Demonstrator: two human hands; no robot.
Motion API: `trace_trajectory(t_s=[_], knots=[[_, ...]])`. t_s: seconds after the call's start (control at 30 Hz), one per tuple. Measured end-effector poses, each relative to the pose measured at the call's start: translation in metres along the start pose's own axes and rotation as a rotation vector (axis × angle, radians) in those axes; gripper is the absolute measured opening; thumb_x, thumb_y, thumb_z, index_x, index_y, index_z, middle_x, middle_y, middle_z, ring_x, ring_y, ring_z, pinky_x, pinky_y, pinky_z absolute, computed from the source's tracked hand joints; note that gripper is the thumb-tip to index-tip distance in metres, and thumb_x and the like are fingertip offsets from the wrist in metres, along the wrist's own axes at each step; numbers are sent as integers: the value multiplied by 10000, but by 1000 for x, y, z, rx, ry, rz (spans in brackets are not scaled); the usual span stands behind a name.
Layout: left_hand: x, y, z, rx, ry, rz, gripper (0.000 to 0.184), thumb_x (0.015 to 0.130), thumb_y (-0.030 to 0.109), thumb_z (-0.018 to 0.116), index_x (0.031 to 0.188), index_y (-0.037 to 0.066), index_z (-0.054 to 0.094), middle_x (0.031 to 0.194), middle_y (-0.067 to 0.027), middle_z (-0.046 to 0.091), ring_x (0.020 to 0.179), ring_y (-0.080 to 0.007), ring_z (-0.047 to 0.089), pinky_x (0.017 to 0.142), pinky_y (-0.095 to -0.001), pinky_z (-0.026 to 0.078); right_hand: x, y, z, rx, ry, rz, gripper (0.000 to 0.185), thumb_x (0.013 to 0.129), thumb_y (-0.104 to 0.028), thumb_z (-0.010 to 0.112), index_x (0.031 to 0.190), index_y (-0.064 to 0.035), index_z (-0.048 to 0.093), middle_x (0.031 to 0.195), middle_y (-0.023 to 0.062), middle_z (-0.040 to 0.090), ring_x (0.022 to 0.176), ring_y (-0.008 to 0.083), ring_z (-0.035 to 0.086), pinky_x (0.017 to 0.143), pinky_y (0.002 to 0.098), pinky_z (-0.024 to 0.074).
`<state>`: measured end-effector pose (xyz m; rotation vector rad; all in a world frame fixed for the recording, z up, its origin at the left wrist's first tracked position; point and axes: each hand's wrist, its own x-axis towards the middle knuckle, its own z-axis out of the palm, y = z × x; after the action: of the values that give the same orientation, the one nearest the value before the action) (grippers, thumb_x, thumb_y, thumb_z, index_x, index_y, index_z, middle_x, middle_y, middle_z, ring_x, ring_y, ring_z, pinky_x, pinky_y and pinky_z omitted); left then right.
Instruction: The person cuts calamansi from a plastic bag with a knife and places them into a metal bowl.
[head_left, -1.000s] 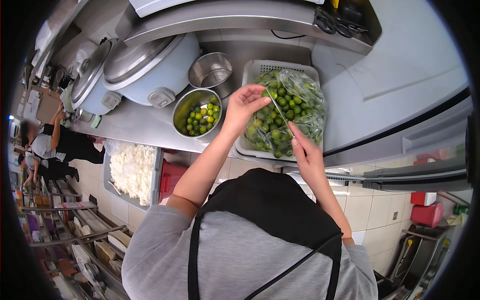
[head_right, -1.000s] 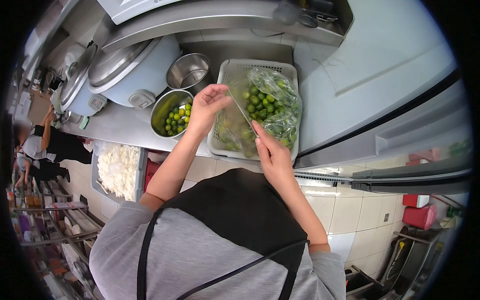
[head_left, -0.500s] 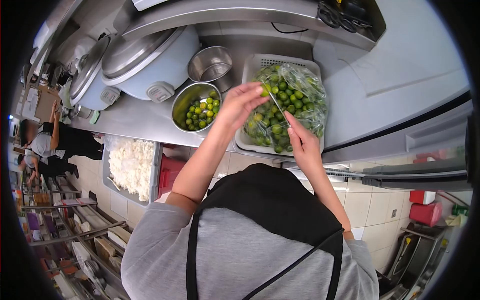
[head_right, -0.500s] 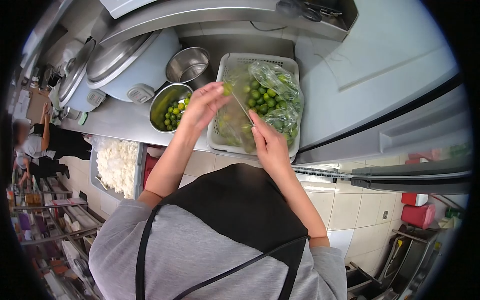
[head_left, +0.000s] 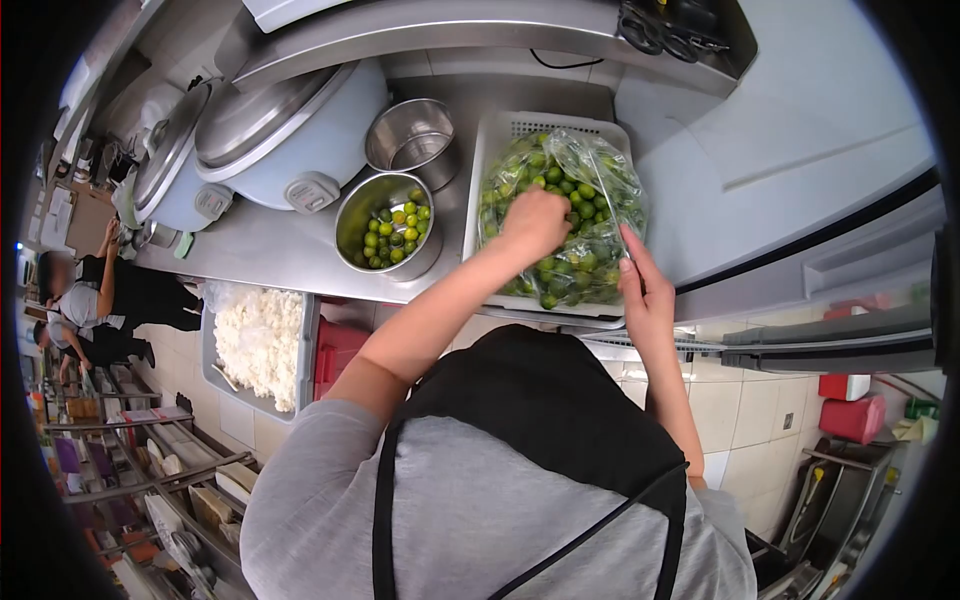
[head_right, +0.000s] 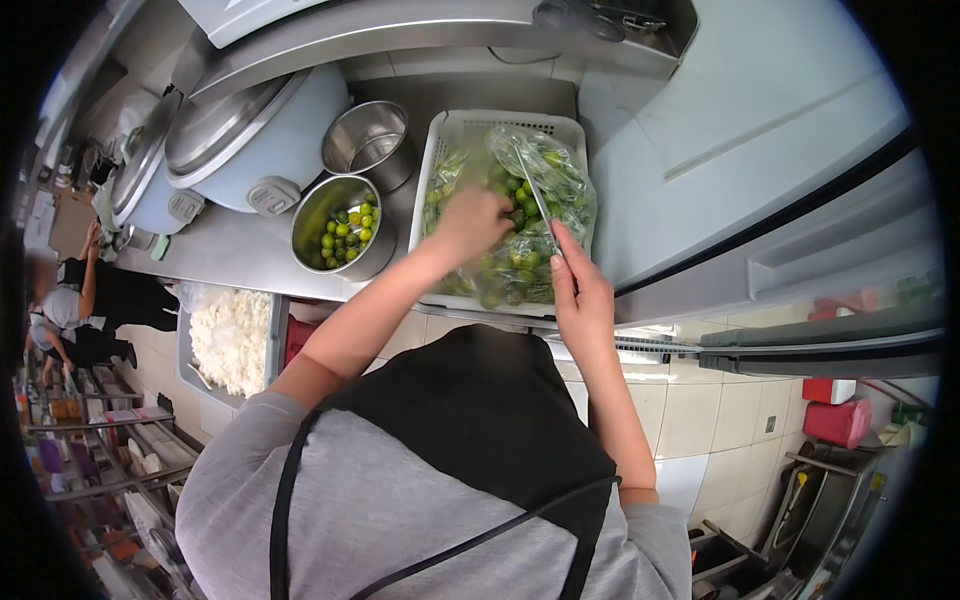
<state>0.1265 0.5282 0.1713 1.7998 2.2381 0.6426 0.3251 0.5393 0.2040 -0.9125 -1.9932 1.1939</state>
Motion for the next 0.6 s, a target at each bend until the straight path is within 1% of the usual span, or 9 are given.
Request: trace_trajectory(t_s=[0.13, 0.2, 0.23, 0.3, 0.33, 0.4, 0.43, 0.47, 0.6], knots=[[18, 2, 14, 151, -65, 12, 218, 742, 233, 651, 804, 26, 676, 810, -169, 643, 829, -327, 600, 755, -398, 494, -2, -7, 3, 36, 15, -30, 343, 913, -95, 460, 1250, -37, 487, 1215, 157, 549, 1136, 239, 525, 922, 292, 391], [16, -12, 8, -289, -19, 1, 194, 750, 176, 643, 824, -3, 660, 808, -150, 651, 755, -266, 626, 706, -353, 503, -5, -10, 2, 57, 12, -3, 346, 912, -91, 459, 1252, -31, 483, 1215, 158, 549, 1131, 234, 528, 918, 287, 392], [15, -18, 6, -287, -18, 9, 194, 750, 176, 643, 824, -3, 660, 808, -150, 651, 755, -266, 626, 706, -353, 503, -6, -7, 2, 60, 20, -11, 347, 913, -95, 460, 1253, -32, 481, 1213, 158, 551, 1120, 228, 534, 910, 284, 395], [8, -25, 0, -830, 116, 22, 166, 759, 116, 635, 863, -13, 642, 808, -108, 660, 707, -173, 628, 658, -285, 496, -9, -3, 3, 66, 35, -26, 349, 915, -105, 463, 1256, -33, 478, 1210, 157, 553, 1098, 218, 546, 894, 276, 402], [3, -24, -4, -957, 55, -101, 192, 764, 84, 643, 927, -15, 628, 806, -77, 661, 733, -109, 613, 653, -238, 479, -10, -1, 3, 85, 13, 5, 349, 916, -109, 464, 1256, -36, 479, 1213, 157, 551, 1087, 212, 549, 887, 273, 402], [-1, -21, -7, -968, 0, -147, 195, 767, 96, 645, 931, -9, 638, 802, -84, 663, 721, -120, 615, 657, -244, 482, -9, 5, 7, 104, -14, 36, 348, 917, -114, 466, 1256, -39, 480, 1217, 157, 548, 1077, 205, 552, 880, 269, 403], [-3, -20, -7, -979, -56, -193, 199, 770, 108, 648, 935, -3, 648, 798, -92, 665, 709, -132, 616, 661, -250, 484, -7, 8, 11, 83, -8, 3, 349, 916, -118, 471, 1259, -52, 483, 1172, 156, 572, 982, 182, 566, 834, 260, 415], [-4, -25, -1, -618, -49, 38, 214, 768, 156, 636, 926, 13, 663, 860, -98, 658, 797, -199, 623, 728, -300, 478, -5, 9, 13, 60, -3, -29, 351, 915, -122, 477, 1261, -64, 485, 1126, 154, 595, 887, 159, 580, 788, 250, 428], [-12, -14, -8, -531, -81, 40, 233, 738, 198, 646, 902, 35, 672, 866, -119, 659, 804, -262, 636, 737, -325, 485, -3, 8, 13, 41, -39, 97, 356, 912, -129, 487, 1266, -91, 490, 1002, 138, 627, 703, 118, 507, 691, 237, 429]])
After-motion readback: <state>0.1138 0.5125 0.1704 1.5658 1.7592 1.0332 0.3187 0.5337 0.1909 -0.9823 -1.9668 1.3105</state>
